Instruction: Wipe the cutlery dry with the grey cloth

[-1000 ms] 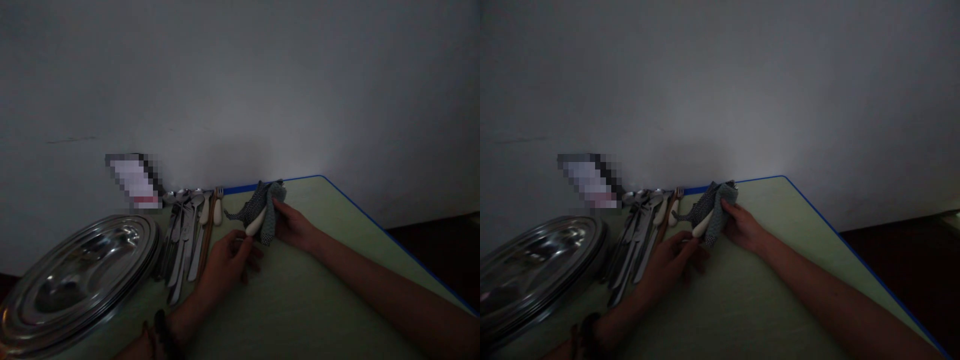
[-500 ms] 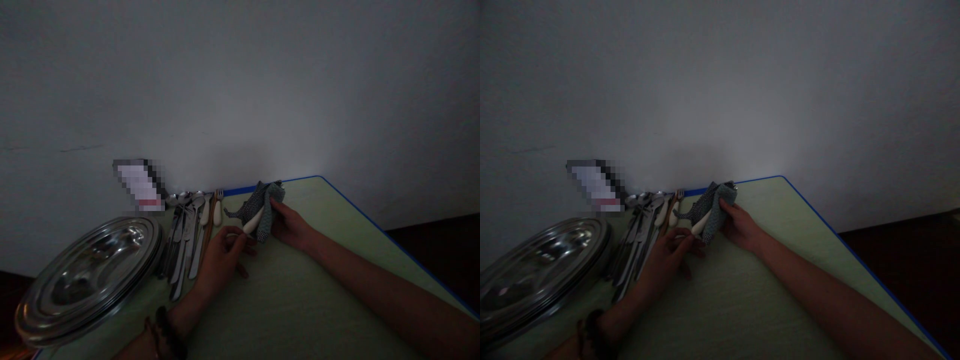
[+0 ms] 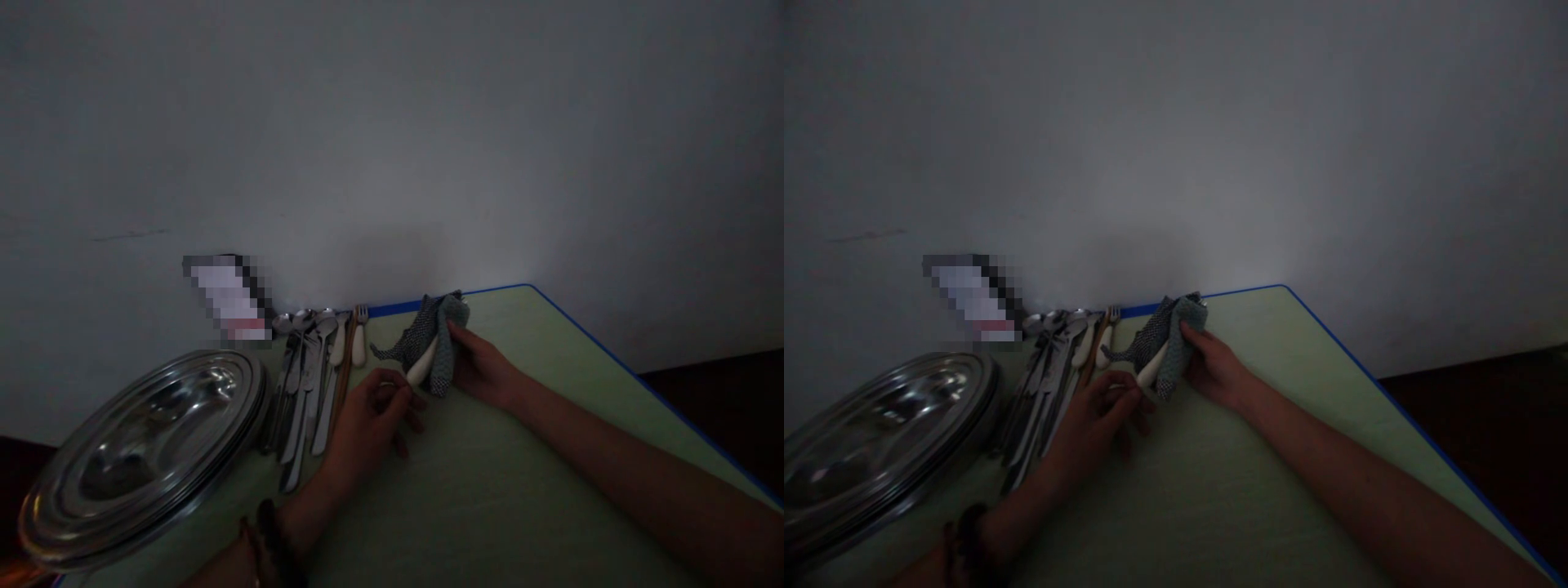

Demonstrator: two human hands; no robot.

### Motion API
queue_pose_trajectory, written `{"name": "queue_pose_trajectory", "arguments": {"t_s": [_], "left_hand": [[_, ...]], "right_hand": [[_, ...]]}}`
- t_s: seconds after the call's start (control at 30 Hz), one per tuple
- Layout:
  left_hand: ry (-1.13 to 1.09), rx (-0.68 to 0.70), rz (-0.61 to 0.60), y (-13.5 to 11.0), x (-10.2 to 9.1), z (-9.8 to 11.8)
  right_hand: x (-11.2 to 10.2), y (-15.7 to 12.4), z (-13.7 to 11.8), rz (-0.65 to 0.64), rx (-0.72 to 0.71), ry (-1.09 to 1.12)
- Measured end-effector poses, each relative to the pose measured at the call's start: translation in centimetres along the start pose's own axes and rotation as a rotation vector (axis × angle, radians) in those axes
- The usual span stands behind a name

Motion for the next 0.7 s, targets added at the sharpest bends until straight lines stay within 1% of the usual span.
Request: {"name": "queue_pose_trajectory", "arguments": {"t_s": [0.2,0.4,0.47,0.6,0.7], "left_hand": [[0.042,0.010,-0.075,-0.3,0.7,0.0],[0.092,0.007,-0.156,-0.7,1.6,0.2],[0.094,0.003,-0.153,-0.7,1.6,0.2],[0.068,-0.028,-0.083,-0.4,1.1,-0.1],[0.064,-0.056,-0.067,-0.2,1.0,-0.3]], "right_hand": [[0.2,-0.2,0.3,0.016,0.048,0.000],[0.3,-0.3,0.5,0.050,0.087,0.045],[0.1,-0.2,0.5,0.067,0.084,0.063],[0.1,-0.3,0.5,0.090,0.101,0.079],[0.1,-0.4,0.5,0.099,0.113,0.082]]}}
Point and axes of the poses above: each hand's wrist, its own y-axis towards the middle knuckle, its own x-axis out of the palm, z = x × y, the point moved 9 cm from there along y, towards the middle knuckle, and after that the axes turned 5 degrees about -y, right-handed, at the moved point
